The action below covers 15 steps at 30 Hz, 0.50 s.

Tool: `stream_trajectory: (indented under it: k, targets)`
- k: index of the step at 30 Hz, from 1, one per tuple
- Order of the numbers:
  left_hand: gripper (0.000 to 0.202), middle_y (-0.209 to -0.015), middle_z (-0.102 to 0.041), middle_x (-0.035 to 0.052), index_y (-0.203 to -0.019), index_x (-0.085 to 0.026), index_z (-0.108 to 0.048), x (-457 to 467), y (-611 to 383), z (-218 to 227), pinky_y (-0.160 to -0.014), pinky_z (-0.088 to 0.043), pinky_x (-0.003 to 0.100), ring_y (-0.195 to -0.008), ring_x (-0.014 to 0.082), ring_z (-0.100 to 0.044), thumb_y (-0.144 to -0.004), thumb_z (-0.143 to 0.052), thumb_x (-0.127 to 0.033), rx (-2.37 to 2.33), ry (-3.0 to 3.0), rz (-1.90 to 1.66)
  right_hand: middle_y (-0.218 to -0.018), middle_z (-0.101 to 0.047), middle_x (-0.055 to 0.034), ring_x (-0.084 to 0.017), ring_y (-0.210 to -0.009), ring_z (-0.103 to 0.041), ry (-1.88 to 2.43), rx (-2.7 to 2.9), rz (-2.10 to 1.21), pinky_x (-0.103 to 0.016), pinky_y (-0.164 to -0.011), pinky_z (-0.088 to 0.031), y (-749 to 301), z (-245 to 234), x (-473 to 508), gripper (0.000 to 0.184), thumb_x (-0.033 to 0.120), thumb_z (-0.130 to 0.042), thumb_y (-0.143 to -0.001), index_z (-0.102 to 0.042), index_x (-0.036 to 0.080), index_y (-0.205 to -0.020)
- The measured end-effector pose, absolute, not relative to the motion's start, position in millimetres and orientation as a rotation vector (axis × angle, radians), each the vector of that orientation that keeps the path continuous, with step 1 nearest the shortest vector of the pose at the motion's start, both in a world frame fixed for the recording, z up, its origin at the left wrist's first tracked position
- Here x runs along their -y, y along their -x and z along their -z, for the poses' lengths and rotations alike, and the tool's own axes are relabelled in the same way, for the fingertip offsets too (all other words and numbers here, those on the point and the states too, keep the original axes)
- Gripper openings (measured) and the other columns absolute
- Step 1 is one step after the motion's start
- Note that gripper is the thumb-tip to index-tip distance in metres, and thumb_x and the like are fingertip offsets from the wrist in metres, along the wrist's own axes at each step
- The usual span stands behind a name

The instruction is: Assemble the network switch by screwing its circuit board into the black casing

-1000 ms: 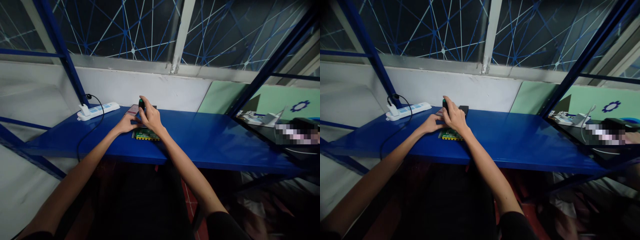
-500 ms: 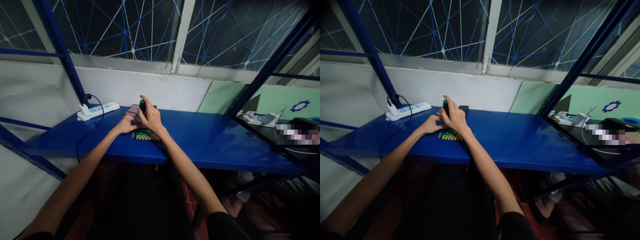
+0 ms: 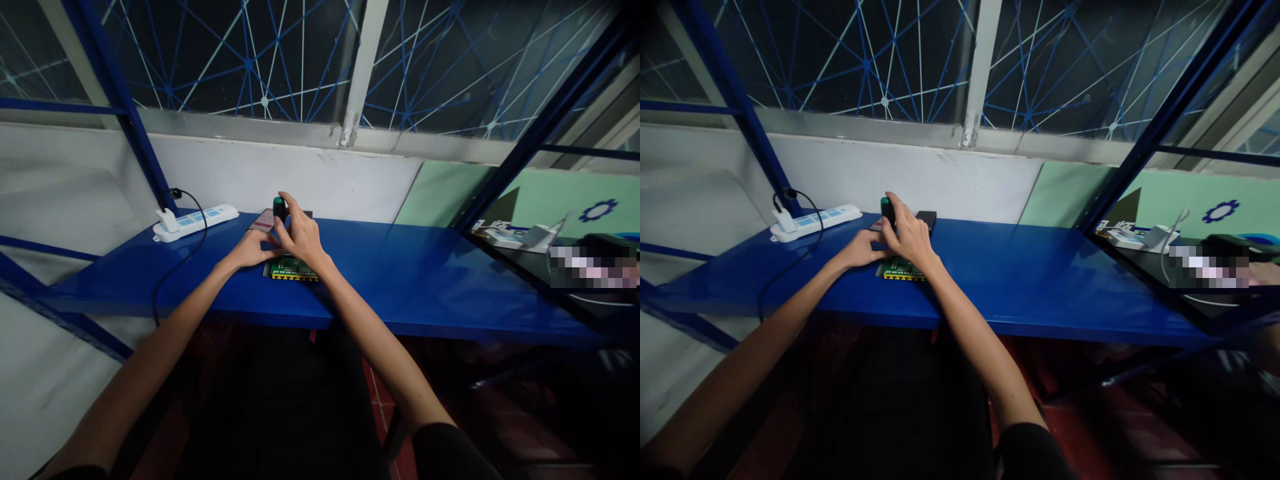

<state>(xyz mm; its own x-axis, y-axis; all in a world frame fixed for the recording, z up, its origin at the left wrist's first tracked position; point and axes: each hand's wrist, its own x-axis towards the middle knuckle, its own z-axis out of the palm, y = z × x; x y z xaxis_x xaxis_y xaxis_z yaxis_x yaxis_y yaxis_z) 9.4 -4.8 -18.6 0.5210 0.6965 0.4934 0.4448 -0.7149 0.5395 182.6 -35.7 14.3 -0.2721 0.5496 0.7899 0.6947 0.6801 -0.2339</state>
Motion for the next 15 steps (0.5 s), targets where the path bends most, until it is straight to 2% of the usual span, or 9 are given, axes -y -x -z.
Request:
stream_trajectory:
  k: [7, 11, 15]
  targets:
    - [0.018, -0.090, -0.077, 0.0090, -0.083, -0.016, -0.077, 3.9, -10.3, 19.2, -0.085, -0.051, 0.037, -0.088, 0.0244, -0.070, -0.076, -0.071, -0.031, -0.966, -2.371, -1.028, -0.118, -0.064, -0.0109, -0.018, -0.077, -0.063, 0.974, 1.925, 0.193, -0.032, -0.067, -0.050, -183.4, -12.0, 30.3, 0.058, 0.044, -0.040, -0.096, -0.028, 0.019, -0.147]
    - [0.019, -0.090, -0.077, 0.0080, -0.086, -0.016, -0.077, 3.7, -9.8, 20.4, -0.084, -0.051, 0.035, -0.087, 0.0223, -0.070, -0.077, -0.070, -0.031, -0.939, -2.390, -1.006, -0.116, -0.065, -0.0102, -0.018, -0.079, -0.064, 0.967, 1.932, 0.189, -0.032, -0.068, -0.049, -183.8, -12.7, 31.2, 0.061, 0.047, -0.040, -0.096, -0.026, 0.020, -0.148]
    - [0.019, -0.088, -0.076, 0.0078, -0.083, -0.017, -0.076, 3.6, -10.0, 20.9, -0.083, -0.051, 0.034, -0.086, 0.0223, -0.070, -0.077, -0.070, -0.033, -0.950, -2.413, -1.001, -0.107, -0.067, -0.0090, -0.019, -0.079, -0.064, 0.976, 1.944, 0.174, -0.033, -0.069, -0.049, -184.0, -13.5, 33.9, 0.059, 0.044, -0.038, -0.097, -0.024, 0.021, -0.150]
